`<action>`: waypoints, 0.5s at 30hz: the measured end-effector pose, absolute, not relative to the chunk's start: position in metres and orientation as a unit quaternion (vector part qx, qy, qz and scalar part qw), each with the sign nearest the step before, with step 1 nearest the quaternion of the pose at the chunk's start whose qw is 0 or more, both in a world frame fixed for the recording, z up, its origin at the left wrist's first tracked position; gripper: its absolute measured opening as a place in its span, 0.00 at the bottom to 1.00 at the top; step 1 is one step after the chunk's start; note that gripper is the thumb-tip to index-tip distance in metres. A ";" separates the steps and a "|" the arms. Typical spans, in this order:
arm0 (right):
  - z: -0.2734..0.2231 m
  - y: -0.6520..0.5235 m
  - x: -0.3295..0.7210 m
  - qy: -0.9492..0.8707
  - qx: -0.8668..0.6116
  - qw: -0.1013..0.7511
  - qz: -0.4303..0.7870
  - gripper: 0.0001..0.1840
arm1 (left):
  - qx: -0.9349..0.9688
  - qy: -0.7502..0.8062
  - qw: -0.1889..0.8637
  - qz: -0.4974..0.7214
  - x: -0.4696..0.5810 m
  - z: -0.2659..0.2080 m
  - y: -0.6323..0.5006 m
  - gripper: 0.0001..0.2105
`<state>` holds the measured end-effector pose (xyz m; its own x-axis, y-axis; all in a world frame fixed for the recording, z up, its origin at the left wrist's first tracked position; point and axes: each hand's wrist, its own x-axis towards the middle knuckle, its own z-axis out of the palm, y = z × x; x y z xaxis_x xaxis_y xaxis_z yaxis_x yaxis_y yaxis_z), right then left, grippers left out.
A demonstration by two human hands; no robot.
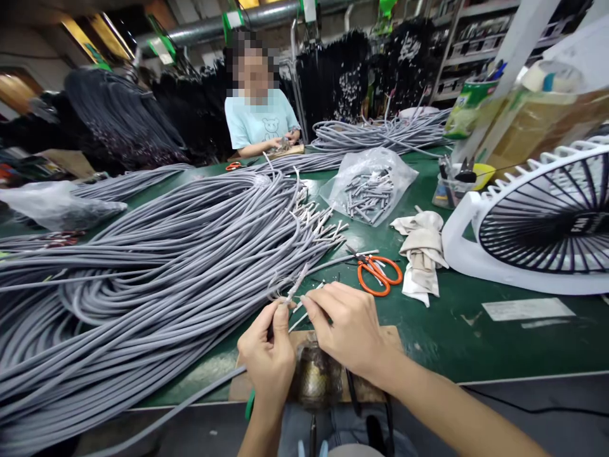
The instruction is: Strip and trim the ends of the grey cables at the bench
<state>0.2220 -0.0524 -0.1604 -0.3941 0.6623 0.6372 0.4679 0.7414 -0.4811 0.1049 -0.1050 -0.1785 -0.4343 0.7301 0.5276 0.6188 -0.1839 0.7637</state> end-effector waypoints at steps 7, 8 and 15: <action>-0.158 -0.055 0.222 -0.833 -0.315 0.436 0.134 0.10 | 0.534 0.630 0.079 0.558 0.104 -0.177 -0.106 0.08; -0.157 -0.055 0.222 -0.829 -0.314 0.438 0.153 0.10 | 0.540 0.629 0.091 0.552 0.105 -0.176 -0.106 0.08; -0.152 -0.055 0.224 -0.832 -0.248 0.477 0.137 0.10 | 0.540 0.623 0.191 0.532 0.107 -0.170 -0.107 0.11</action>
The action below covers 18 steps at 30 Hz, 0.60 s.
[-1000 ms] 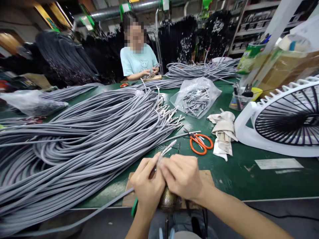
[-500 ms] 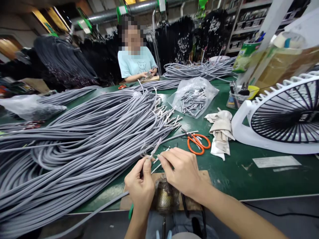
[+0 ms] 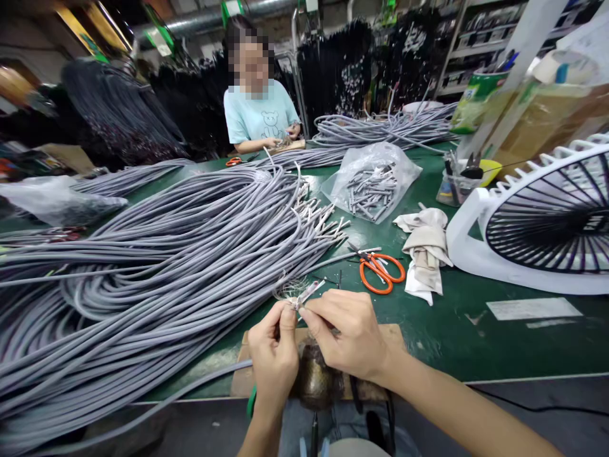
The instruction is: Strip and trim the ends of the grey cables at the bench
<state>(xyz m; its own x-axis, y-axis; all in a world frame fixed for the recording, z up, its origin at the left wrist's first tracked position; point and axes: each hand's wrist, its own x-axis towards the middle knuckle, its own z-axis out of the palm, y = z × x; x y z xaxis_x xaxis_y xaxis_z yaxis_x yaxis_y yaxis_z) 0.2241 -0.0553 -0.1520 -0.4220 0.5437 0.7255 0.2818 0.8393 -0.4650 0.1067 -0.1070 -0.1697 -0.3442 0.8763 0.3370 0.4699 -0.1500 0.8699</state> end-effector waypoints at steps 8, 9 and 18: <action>-0.150 -0.067 0.215 -0.856 -0.172 0.479 0.089 0.16 | 0.442 0.613 0.290 0.587 0.100 -0.171 -0.096 0.14; -0.151 -0.065 0.215 -0.838 -0.240 0.476 0.117 0.14 | 0.437 0.605 0.301 0.593 0.099 -0.172 -0.097 0.15; -0.164 -0.051 0.216 -0.824 -0.348 0.394 0.212 0.12 | 0.439 0.585 0.319 0.603 0.102 -0.170 -0.101 0.15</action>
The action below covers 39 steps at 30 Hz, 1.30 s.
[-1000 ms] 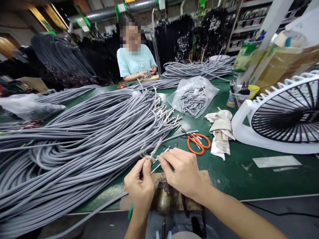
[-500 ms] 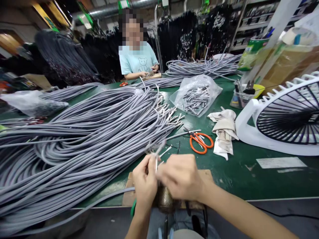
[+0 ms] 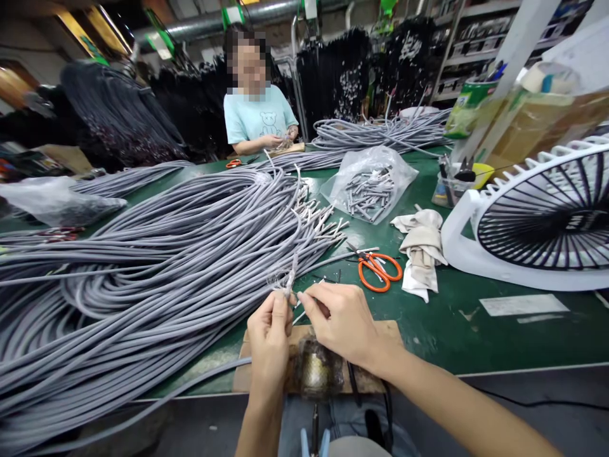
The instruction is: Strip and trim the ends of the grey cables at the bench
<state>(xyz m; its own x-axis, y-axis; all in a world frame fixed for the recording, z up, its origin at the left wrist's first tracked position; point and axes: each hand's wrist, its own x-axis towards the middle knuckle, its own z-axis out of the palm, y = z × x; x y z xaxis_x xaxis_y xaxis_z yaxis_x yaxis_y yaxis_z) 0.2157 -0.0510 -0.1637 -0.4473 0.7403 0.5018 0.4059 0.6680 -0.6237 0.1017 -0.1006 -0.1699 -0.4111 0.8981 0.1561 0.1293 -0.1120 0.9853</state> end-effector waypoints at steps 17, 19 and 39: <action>-0.162 -0.052 0.218 -0.825 -0.330 0.391 0.243 0.13 | 0.434 0.559 0.372 0.600 0.099 -0.176 -0.102 0.15; -0.160 -0.052 0.218 -0.822 -0.326 0.385 0.265 0.14 | 0.448 0.564 0.367 0.589 0.099 -0.175 -0.104 0.16; -0.158 -0.055 0.217 -0.829 -0.279 0.443 0.194 0.11 | 0.462 0.572 0.323 0.596 0.107 -0.174 -0.104 0.12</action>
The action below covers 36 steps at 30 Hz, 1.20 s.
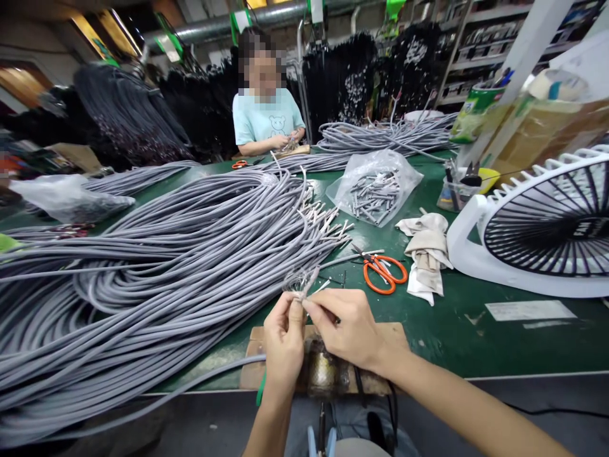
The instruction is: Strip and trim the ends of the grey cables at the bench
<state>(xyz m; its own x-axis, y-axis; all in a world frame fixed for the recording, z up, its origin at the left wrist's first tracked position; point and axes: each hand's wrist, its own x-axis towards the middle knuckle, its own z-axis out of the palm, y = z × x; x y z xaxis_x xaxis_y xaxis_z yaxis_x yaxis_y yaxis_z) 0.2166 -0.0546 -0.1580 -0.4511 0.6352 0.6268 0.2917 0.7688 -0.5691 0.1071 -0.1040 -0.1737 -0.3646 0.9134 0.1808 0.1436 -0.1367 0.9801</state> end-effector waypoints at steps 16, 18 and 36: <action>-0.159 -0.059 0.218 -0.855 -0.206 0.473 0.062 0.08 | 0.367 0.492 0.436 0.658 0.105 -0.179 -0.100 0.13; -0.160 -0.058 0.218 -0.859 -0.206 0.465 0.061 0.08 | 0.354 0.492 0.433 0.667 0.105 -0.179 -0.100 0.14; -0.157 -0.056 0.220 -0.832 -0.269 0.452 0.175 0.12 | 0.362 0.469 0.476 0.650 0.105 -0.173 -0.097 0.11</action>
<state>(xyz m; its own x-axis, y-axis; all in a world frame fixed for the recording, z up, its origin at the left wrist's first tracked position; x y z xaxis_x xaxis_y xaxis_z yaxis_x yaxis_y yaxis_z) 0.2200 -0.0557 -0.1568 -0.4463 0.6053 0.6592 0.2892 0.7946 -0.5338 0.1055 -0.0970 -0.1730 -0.2839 0.9585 0.0238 -0.2789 -0.1063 0.9544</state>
